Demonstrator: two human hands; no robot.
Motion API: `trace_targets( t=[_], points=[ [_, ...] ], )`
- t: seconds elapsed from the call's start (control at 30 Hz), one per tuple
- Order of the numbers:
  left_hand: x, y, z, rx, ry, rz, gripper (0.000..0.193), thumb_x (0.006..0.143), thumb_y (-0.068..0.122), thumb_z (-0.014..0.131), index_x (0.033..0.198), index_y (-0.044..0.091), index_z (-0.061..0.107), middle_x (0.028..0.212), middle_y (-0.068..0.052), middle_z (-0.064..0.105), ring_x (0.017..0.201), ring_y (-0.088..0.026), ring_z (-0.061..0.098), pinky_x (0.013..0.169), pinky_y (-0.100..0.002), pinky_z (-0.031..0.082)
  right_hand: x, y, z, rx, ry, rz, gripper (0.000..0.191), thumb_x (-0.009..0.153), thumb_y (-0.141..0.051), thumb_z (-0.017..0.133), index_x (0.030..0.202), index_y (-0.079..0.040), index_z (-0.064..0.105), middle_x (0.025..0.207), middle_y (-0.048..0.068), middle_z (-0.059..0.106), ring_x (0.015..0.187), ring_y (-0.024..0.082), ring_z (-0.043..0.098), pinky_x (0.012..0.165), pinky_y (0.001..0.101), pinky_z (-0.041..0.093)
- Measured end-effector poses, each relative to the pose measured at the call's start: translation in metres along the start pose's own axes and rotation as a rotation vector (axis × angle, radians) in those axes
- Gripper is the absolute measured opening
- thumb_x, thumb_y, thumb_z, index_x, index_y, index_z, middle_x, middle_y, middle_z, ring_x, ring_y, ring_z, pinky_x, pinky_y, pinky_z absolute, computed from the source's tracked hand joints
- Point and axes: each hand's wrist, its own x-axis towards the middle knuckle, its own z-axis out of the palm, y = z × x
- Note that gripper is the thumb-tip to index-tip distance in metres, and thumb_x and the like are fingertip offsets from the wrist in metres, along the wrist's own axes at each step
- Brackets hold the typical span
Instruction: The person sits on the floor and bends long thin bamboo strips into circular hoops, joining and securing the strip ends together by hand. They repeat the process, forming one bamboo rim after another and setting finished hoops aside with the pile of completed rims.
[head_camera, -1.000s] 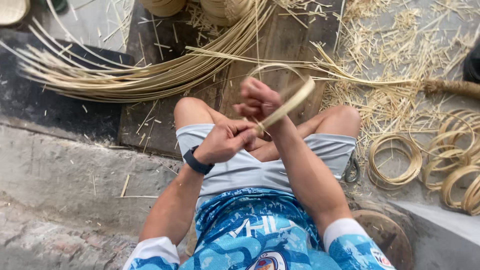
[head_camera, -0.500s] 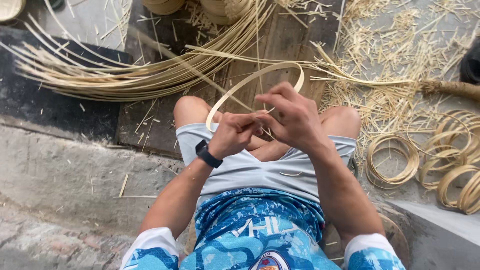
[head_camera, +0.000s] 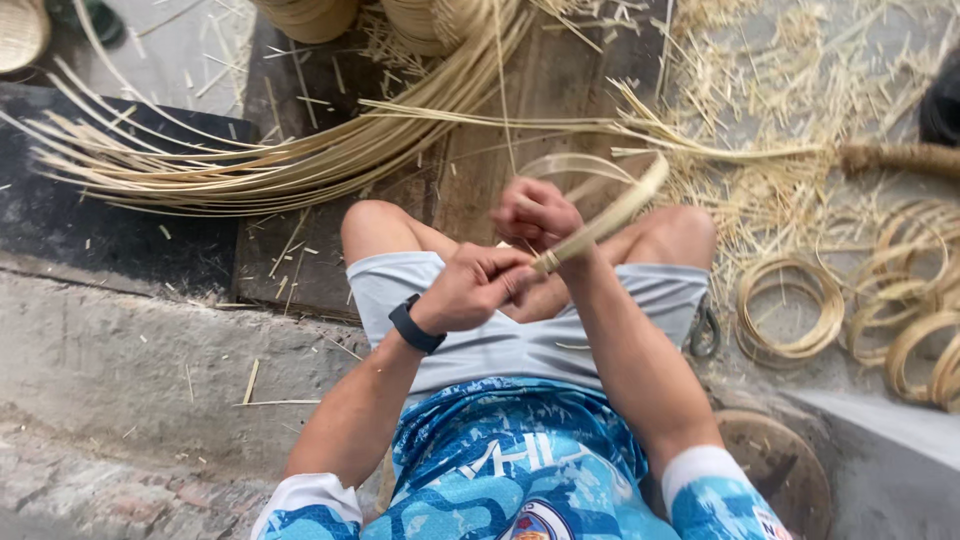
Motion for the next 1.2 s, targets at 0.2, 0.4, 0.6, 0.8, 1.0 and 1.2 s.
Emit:
trace_targets(
  t=[0.2,0.4,0.6,0.8,1.0,1.2],
  points=[
    [0.0,0.003,0.006,0.073,0.116,0.092,0.023,0.102,0.005,0.064,0.122,0.0,0.073,0.08,-0.002,0.07,0.07,-0.006,0.058,0.061,-0.023,0.048,0.015,-0.029,0.05,-0.461,0.269,0.174,0.028,0.105,-0.025,0.058,0.097,0.0,0.066,0.071,0.0,0.061,0.056,0.008,0.052,0.05,0.0245,0.043],
    [0.009,0.006,-0.012,0.533,0.258,0.303,0.02,0.098,0.006,0.067,0.117,0.001,0.073,0.086,-0.012,0.074,0.071,-0.014,0.07,0.063,-0.028,0.054,-0.024,-0.062,0.122,-1.518,0.35,-0.214,0.021,0.087,-0.004,0.076,0.107,-0.001,0.072,0.088,0.01,0.067,0.068,0.015,0.061,0.06,0.0296,0.05],
    [0.027,0.0,-0.002,0.315,0.227,0.155,0.019,0.104,0.015,0.062,0.103,0.0,0.074,0.077,-0.004,0.073,0.071,-0.006,0.069,0.061,-0.024,0.055,-0.042,-0.064,0.122,-1.447,0.119,-0.311,0.011,0.092,-0.002,0.072,0.102,-0.003,0.073,0.093,0.004,0.068,0.084,0.014,0.069,0.073,0.0283,0.054],
    [0.011,0.0,-0.008,0.082,0.231,0.074,0.019,0.104,0.014,0.061,0.103,0.0,0.074,0.072,0.002,0.065,0.065,-0.002,0.056,0.056,-0.02,0.046,-0.031,-0.014,0.051,-0.069,0.585,-0.091,0.016,0.1,-0.016,0.06,0.1,-0.004,0.07,0.083,0.001,0.062,0.072,0.008,0.055,0.064,0.0222,0.047],
    [-0.001,-0.008,0.015,-0.037,0.019,0.018,0.016,0.105,0.009,0.063,0.106,-0.002,0.075,0.076,0.0,0.066,0.069,-0.005,0.06,0.061,-0.022,0.049,0.005,-0.01,0.022,-0.019,-0.152,0.113,0.019,0.109,-0.016,0.063,0.101,0.001,0.067,0.073,-0.002,0.056,0.064,0.004,0.049,0.058,0.0204,0.04],
    [-0.001,-0.002,-0.006,0.199,0.338,0.127,0.026,0.098,0.004,0.068,0.123,-0.001,0.072,0.083,-0.005,0.074,0.066,-0.009,0.06,0.058,-0.025,0.05,-0.014,-0.048,0.093,-1.376,0.371,0.114,0.012,0.094,-0.009,0.075,0.102,-0.001,0.075,0.078,0.004,0.07,0.068,0.008,0.061,0.058,0.0273,0.052]
  ],
)
